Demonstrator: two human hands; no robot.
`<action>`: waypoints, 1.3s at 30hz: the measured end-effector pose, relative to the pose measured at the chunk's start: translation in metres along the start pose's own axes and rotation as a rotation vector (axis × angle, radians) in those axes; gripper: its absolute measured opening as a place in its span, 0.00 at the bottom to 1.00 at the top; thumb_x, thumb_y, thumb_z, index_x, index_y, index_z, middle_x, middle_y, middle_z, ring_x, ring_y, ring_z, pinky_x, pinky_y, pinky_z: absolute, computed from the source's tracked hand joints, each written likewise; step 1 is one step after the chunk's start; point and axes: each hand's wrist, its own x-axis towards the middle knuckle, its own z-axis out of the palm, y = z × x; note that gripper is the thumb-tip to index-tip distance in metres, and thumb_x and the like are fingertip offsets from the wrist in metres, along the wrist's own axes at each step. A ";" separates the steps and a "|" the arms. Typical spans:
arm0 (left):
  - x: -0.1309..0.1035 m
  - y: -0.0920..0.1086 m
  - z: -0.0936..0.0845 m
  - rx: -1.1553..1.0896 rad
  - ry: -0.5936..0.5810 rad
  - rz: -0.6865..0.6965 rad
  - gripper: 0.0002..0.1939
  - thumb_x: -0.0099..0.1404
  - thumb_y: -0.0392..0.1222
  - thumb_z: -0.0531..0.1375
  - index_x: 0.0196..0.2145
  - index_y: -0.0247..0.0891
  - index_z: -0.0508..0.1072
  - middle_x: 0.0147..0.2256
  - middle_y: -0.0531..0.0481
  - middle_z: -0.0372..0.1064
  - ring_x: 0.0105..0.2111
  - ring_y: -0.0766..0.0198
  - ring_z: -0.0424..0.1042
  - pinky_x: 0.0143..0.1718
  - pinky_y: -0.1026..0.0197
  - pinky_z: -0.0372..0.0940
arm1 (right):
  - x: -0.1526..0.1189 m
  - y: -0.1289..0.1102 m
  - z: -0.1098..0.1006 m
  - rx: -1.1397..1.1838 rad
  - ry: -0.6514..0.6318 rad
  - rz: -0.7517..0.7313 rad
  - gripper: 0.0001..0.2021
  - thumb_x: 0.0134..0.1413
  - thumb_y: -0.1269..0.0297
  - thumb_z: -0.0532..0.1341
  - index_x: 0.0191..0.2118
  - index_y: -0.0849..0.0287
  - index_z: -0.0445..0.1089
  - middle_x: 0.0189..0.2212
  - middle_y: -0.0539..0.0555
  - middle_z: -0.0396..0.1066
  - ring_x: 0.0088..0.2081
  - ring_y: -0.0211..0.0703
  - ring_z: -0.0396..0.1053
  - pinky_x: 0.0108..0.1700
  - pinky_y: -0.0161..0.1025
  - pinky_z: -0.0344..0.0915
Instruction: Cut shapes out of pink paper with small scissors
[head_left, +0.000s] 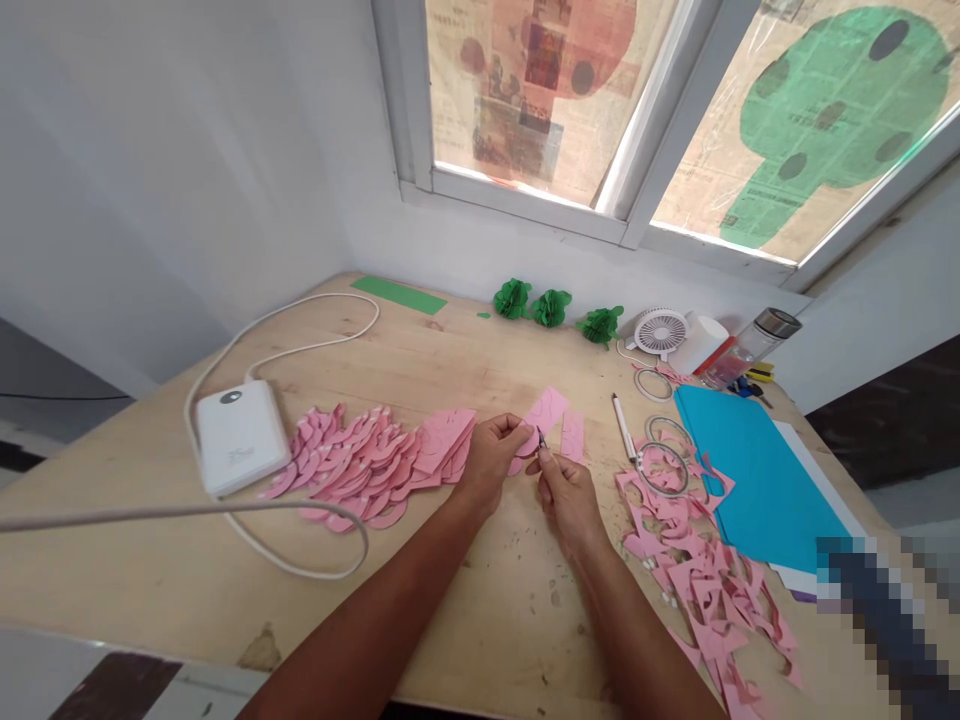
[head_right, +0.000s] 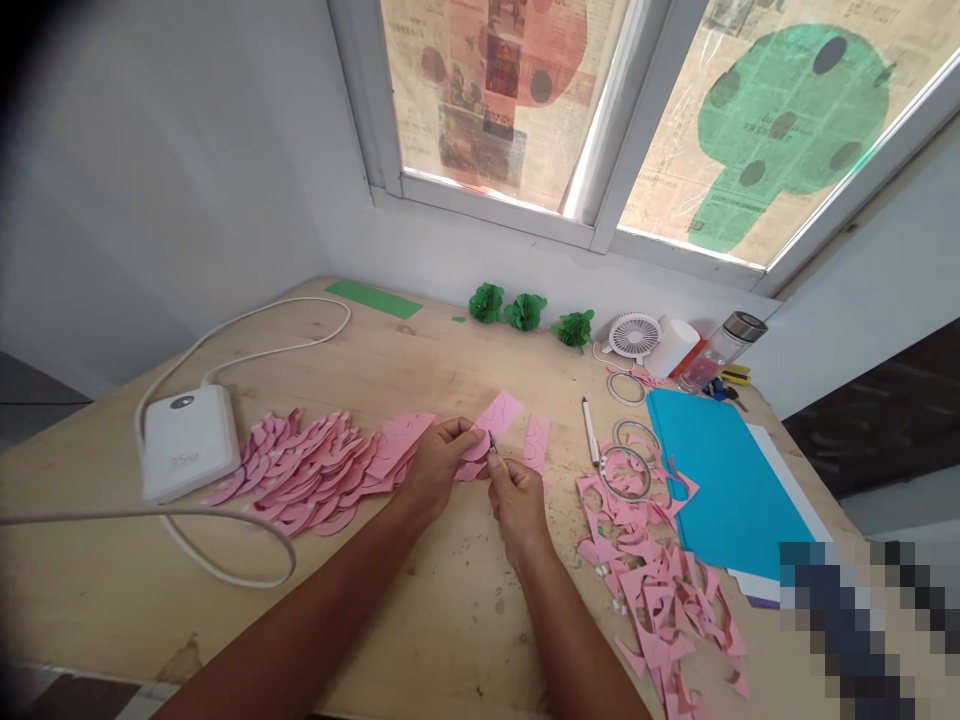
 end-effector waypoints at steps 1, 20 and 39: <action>0.000 0.000 0.000 0.004 0.006 -0.002 0.10 0.44 0.41 0.63 0.17 0.35 0.66 0.16 0.56 0.61 0.17 0.72 0.58 0.19 0.67 0.51 | 0.000 0.000 0.000 -0.006 0.000 -0.003 0.20 0.44 0.46 0.59 0.23 0.61 0.67 0.10 0.41 0.46 0.14 0.29 0.40 0.16 0.32 0.36; -0.003 -0.003 0.002 -0.092 -0.018 -0.064 0.12 0.45 0.43 0.64 0.19 0.34 0.66 0.17 0.55 0.61 0.17 0.72 0.58 0.18 0.68 0.51 | 0.003 0.005 -0.001 -0.016 0.030 -0.044 0.20 0.45 0.45 0.59 0.22 0.61 0.67 0.10 0.41 0.46 0.14 0.30 0.40 0.16 0.32 0.36; -0.006 0.000 0.004 -0.259 -0.169 -0.137 0.11 0.44 0.39 0.65 0.17 0.34 0.65 0.20 0.55 0.58 0.23 0.71 0.58 0.28 0.65 0.59 | 0.003 0.001 -0.002 0.103 0.055 -0.089 0.23 0.44 0.45 0.60 0.16 0.58 0.54 0.10 0.42 0.47 0.14 0.29 0.40 0.16 0.32 0.37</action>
